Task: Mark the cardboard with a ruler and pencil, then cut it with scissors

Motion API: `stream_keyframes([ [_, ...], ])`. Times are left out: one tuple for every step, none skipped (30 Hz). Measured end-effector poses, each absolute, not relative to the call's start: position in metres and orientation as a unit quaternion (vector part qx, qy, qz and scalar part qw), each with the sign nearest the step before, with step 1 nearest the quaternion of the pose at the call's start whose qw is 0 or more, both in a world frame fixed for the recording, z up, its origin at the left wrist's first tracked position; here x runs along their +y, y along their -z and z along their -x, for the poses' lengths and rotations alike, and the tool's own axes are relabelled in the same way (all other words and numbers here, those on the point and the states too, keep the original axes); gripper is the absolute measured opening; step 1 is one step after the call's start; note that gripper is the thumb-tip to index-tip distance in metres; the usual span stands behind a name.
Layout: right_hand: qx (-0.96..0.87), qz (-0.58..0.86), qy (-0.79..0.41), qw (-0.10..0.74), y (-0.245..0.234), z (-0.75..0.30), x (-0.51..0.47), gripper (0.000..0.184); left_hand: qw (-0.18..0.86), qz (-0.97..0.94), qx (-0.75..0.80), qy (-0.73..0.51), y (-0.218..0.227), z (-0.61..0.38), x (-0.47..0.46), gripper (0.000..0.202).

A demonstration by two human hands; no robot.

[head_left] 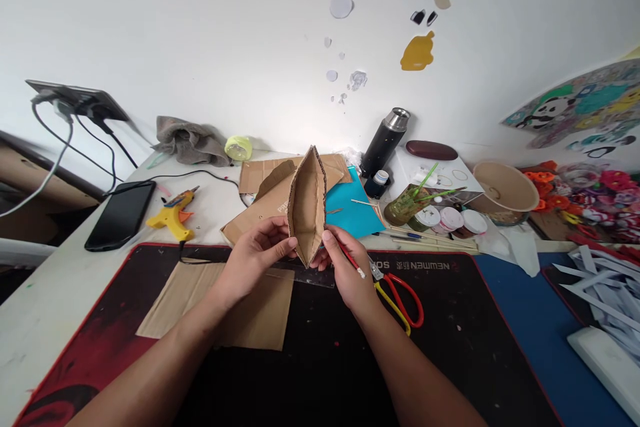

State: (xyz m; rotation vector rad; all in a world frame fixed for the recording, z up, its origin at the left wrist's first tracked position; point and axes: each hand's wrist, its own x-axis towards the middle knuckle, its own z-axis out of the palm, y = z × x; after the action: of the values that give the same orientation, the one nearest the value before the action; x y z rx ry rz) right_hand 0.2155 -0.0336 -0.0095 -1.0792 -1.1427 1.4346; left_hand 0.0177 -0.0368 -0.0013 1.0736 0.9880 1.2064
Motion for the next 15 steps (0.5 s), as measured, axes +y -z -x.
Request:
stream_keyframes([
  [-0.47,0.443,-0.589,0.485,0.0097,-0.2154,-0.0333,0.051,0.583,-0.46,0.425,-0.517,0.0019,-0.0176,-0.0367,0.038],
  [-0.471,0.444,-0.589,0.485,0.0099,-0.2153,-0.0332,0.051,0.582,-0.458,0.427,-0.518,0.0024,-0.0175,-0.0367,0.039],
  [-0.472,0.444,-0.588,0.484,0.0101,-0.2152,-0.0331,0.051,0.582,-0.458,0.428,-0.519,0.0029,-0.0174,-0.0366,0.039],
  [-0.472,0.445,-0.588,0.483,0.0103,-0.2151,-0.033,0.052,0.581,-0.458,0.429,-0.519,0.0032,-0.0173,-0.0365,0.04],
  [-0.471,0.446,-0.588,0.483,0.0104,-0.215,-0.0331,0.052,0.58,-0.459,0.431,-0.516,0.0034,-0.0172,-0.0365,0.041],
  [-0.471,0.447,-0.588,0.483,0.0105,-0.215,-0.0333,0.053,0.579,-0.46,0.433,-0.515,0.0033,-0.0172,-0.0365,0.042],
  [-0.47,0.448,-0.588,0.482,0.0105,-0.215,-0.0335,0.053,0.578,-0.461,0.435,-0.513,0.0032,-0.0172,-0.0365,0.042],
  [-0.469,0.448,-0.589,0.482,0.0104,-0.215,-0.0337,0.053,0.577,-0.462,0.437,-0.512,0.0029,-0.0173,-0.0365,0.043],
  [-0.468,0.448,-0.589,0.483,0.0102,-0.2151,-0.034,0.053,0.575,-0.463,0.439,-0.512,0.0027,-0.0174,-0.0366,0.043],
  [-0.466,0.448,-0.59,0.483,0.0099,-0.2152,-0.0342,0.053,0.574,-0.464,0.439,-0.512,0.0024,-0.0176,-0.0367,0.043],
  [-0.464,0.448,-0.591,0.484,0.0095,-0.2152,-0.0344,0.053,0.574,-0.464,0.437,-0.514,0.0023,-0.0177,-0.0368,0.042],
  [-0.462,0.448,-0.593,0.485,0.0091,-0.2153,-0.0345,0.053,0.573,-0.463,0.435,-0.517,0.0024,-0.0178,-0.0369,0.042],
  [-0.46,0.447,-0.595,0.484,0.0086,-0.2152,-0.0347,0.052,0.574,-0.46,0.434,-0.52,0.0025,-0.0179,-0.0371,0.041],
  [-0.459,0.446,-0.597,0.484,0.0082,-0.215,-0.0349,0.052,0.574,-0.457,0.434,-0.523,0.0027,-0.0179,-0.0372,0.04],
  [-0.458,0.444,-0.6,0.482,0.0079,-0.2146,-0.0352,0.052,0.574,-0.454,0.435,-0.525,0.0029,-0.0177,-0.0373,0.04],
])
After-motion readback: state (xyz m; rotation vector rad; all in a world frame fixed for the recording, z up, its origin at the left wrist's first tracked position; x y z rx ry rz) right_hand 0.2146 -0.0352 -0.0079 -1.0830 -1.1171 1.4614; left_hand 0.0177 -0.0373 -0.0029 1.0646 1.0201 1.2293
